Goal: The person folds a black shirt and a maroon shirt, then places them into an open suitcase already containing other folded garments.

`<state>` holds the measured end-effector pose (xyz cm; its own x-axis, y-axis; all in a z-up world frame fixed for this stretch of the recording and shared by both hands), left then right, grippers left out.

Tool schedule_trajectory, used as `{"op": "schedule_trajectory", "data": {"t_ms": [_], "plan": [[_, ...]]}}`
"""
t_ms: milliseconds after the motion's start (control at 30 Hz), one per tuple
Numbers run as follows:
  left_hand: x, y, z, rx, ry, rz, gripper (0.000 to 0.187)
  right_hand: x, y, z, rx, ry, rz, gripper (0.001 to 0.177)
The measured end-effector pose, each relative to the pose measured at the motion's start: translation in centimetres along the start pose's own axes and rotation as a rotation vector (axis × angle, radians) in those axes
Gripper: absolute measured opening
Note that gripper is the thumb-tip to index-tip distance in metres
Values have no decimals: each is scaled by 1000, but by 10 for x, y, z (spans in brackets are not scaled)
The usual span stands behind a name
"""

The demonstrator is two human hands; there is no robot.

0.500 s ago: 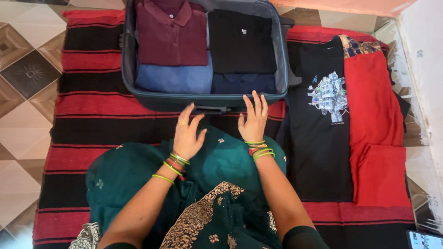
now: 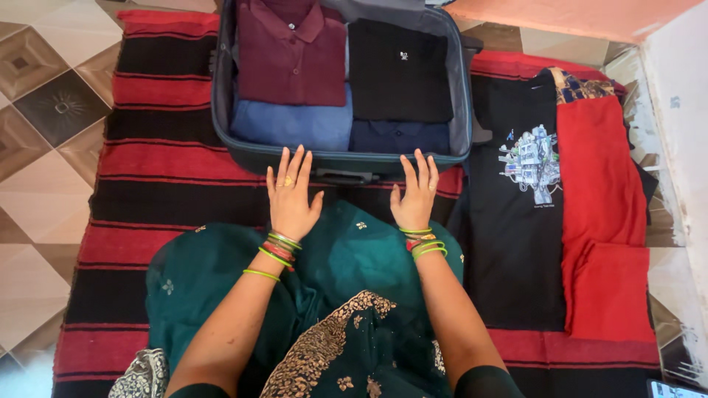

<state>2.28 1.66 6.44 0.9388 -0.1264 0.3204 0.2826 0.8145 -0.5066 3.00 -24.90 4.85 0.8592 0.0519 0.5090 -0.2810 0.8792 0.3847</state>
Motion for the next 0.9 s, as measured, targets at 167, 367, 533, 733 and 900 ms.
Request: {"op": "schedule_trajectory", "data": {"t_ms": [167, 367, 533, 733, 900], "plan": [[0, -1, 2, 8, -2, -14, 86, -1, 0, 0, 10, 1, -2, 69], [-1, -4, 3, 30, 14, -7, 85, -2, 0, 2, 10, 0, 1, 68], [-1, -1, 1, 21, 10, -34, 85, 2, 8, 4, -60, -28, 16, 59], [-1, 2, -1, -11, -9, -54, 83, 50, -7, 3, 44, -12, 64, 38], [0, 3, -3, -7, -4, -40, 83, 118, -28, -31, -113, 337, -70, 43]]}}
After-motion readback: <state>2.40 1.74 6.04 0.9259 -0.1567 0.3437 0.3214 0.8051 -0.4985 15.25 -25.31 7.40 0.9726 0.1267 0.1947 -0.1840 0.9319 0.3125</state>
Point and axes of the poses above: each hand's wrist, its own x-axis towards the middle knuckle, its own z-axis out of the back of the hand, y = z × x, the point moved 1 cm from there along x, towards the middle knuckle, and after that the axes turned 3 degrees about y, right-handed, at the moved point
